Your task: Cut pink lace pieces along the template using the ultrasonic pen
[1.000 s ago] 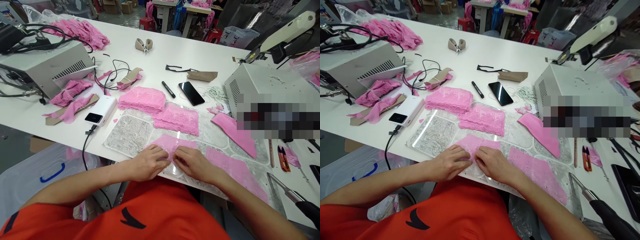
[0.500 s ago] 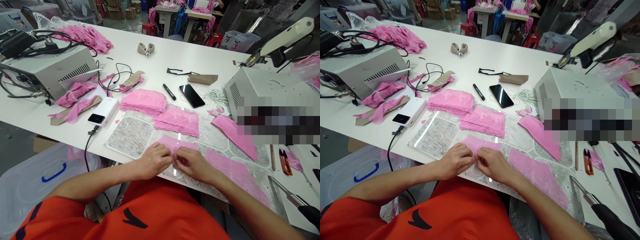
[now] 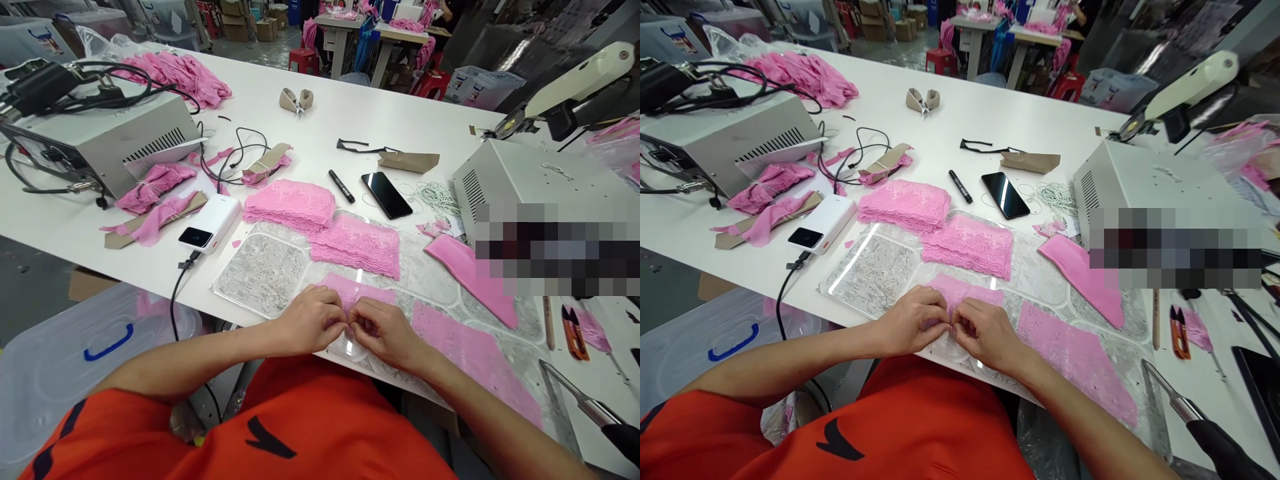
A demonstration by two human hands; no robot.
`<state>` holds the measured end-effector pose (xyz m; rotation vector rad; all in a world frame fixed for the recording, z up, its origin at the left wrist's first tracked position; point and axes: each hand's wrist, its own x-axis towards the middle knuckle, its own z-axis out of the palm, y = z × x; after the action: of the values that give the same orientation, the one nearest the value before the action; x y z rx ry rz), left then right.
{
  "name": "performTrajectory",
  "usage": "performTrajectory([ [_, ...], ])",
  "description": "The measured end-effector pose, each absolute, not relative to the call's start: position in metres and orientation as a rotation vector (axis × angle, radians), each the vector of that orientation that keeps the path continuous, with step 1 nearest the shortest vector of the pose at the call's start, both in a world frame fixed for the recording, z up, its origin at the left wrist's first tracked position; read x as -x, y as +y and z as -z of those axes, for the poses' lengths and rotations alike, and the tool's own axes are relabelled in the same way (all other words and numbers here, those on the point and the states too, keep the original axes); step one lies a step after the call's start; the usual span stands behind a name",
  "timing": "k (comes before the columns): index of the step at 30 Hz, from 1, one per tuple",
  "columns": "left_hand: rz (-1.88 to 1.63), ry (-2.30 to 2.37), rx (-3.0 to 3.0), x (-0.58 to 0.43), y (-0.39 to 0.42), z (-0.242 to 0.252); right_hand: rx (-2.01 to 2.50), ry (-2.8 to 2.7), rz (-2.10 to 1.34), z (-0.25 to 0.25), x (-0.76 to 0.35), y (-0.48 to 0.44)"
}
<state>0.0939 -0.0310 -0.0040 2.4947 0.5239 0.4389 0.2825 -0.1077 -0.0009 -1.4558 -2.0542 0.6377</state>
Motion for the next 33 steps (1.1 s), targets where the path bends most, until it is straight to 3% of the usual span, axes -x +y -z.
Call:
performTrajectory([
  [28, -0.681, 0.567, -2.484, -0.098, -0.039, 0.013, 1.463, -2.126, -0.482, 0.001, -0.280, -0.109],
  [33, -0.712, 0.277, -2.550, -0.087, -0.035, -0.002, 1.465, -2.108, -0.553, -0.002, -0.281, -0.109],
])
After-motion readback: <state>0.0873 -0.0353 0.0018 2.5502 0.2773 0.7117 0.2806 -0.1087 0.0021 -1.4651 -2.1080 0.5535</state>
